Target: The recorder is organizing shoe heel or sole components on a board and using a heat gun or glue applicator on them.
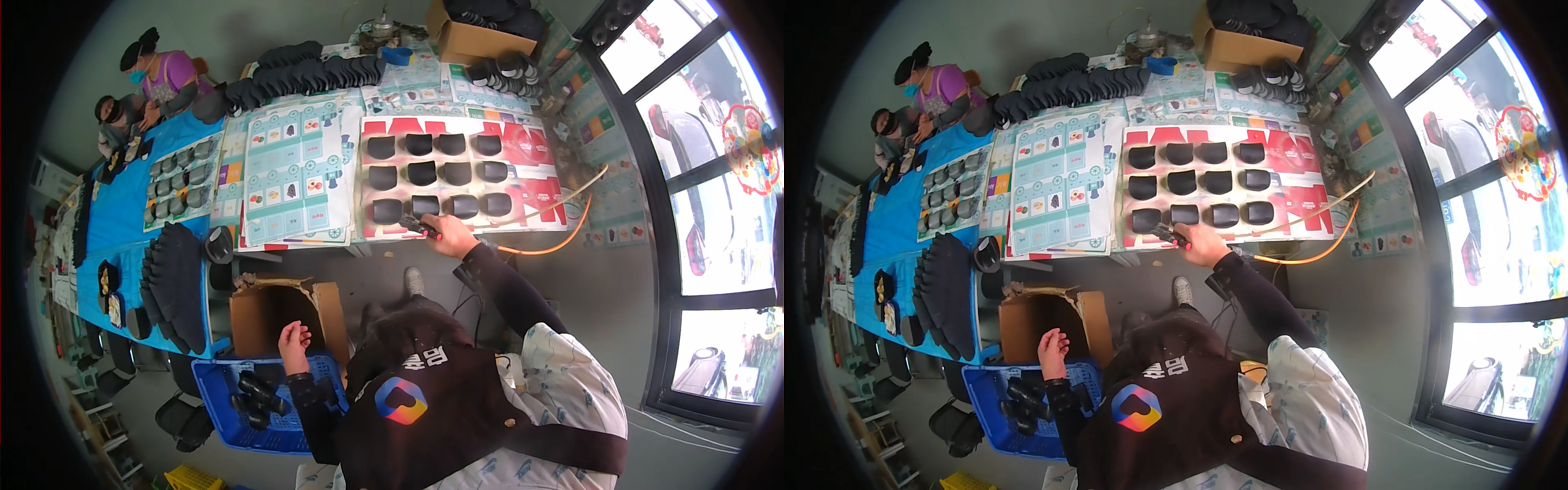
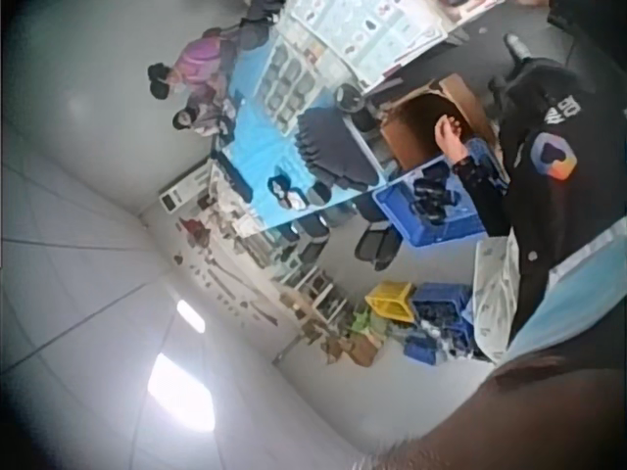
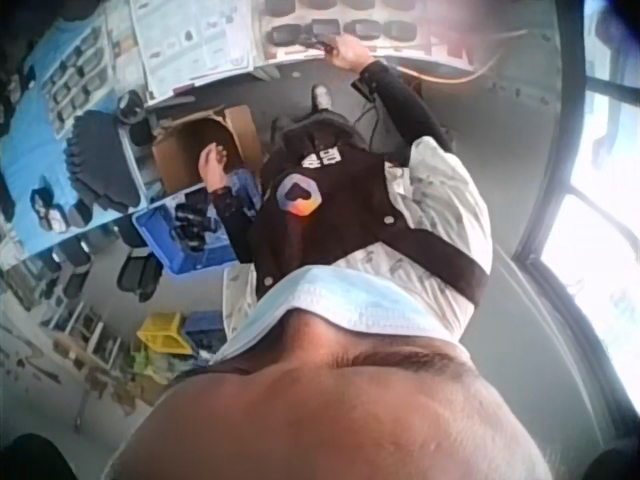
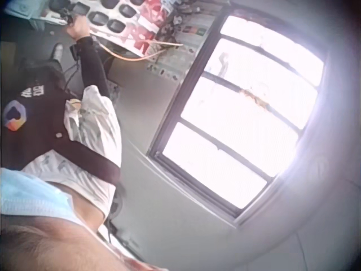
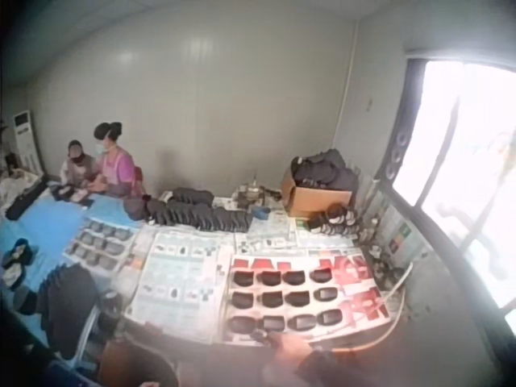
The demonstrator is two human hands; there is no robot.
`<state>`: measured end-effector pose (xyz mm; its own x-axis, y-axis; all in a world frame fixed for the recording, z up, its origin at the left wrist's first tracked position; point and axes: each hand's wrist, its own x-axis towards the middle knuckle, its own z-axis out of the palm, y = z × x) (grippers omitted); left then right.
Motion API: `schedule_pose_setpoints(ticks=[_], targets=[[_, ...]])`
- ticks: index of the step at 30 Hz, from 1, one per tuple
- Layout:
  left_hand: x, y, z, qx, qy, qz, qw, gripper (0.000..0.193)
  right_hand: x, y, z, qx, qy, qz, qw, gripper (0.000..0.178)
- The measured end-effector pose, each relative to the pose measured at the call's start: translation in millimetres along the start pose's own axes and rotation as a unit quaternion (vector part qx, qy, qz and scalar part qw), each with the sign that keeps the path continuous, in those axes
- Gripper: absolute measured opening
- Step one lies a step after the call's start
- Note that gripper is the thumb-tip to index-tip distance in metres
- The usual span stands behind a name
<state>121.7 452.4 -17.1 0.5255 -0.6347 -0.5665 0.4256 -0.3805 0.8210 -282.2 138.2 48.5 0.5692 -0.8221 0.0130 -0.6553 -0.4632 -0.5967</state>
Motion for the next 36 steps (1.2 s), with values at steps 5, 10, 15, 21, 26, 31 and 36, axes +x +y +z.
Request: schedule_pose_setpoints(ticks=[5, 10, 15, 21, 26, 31, 36], targets=[[1.1, -1.1, -7.5, -0.004, -0.003, 0.001, 1.0, 0.014, -7.9, -0.4, -3.9, -0.018, 0.0, 0.042, 0.999, 0.026], [0.9, -1.0, -5.9, -0.016, -0.001, -0.003, 1.0, 0.014, -2.7, -2.8, 1.2, -0.008, 0.003, 0.0, 1.0, 0.02], [2.4, 3.2, -5.0, -0.019, 0.004, 0.0, 1.0, 0.017, -7.3, 15.6, -7.0, -0.014, 0.015, 0.067, 0.998, 0.021], [-0.7, 2.1, 7.5, -0.028, 0.027, -0.016, 0.999, 0.015, 3.6, 21.1, 9.2, 0.004, 0.001, 0.049, 0.999, 0.03], [-3.6, 1.4, 12.9, -0.036, 0.034, -0.007, 0.999, 0.016, 15.0, 18.2, 11.4, 0.015, -0.03, -0.022, 0.999, 0.026], [-9.1, -3.7, 13.2, -0.037, 0.05, -0.001, 0.998, 0.017, 25.9, 16.2, 16.2, -0.003, -0.041, 0.029, 0.999, 0.026], [-14.9, -14.6, 12.8, -0.042, 0.06, -0.011, 0.997, 0.018, 35.1, 15.2, 17.6, -0.026, -0.088, -0.021, 0.996, 0.026]])
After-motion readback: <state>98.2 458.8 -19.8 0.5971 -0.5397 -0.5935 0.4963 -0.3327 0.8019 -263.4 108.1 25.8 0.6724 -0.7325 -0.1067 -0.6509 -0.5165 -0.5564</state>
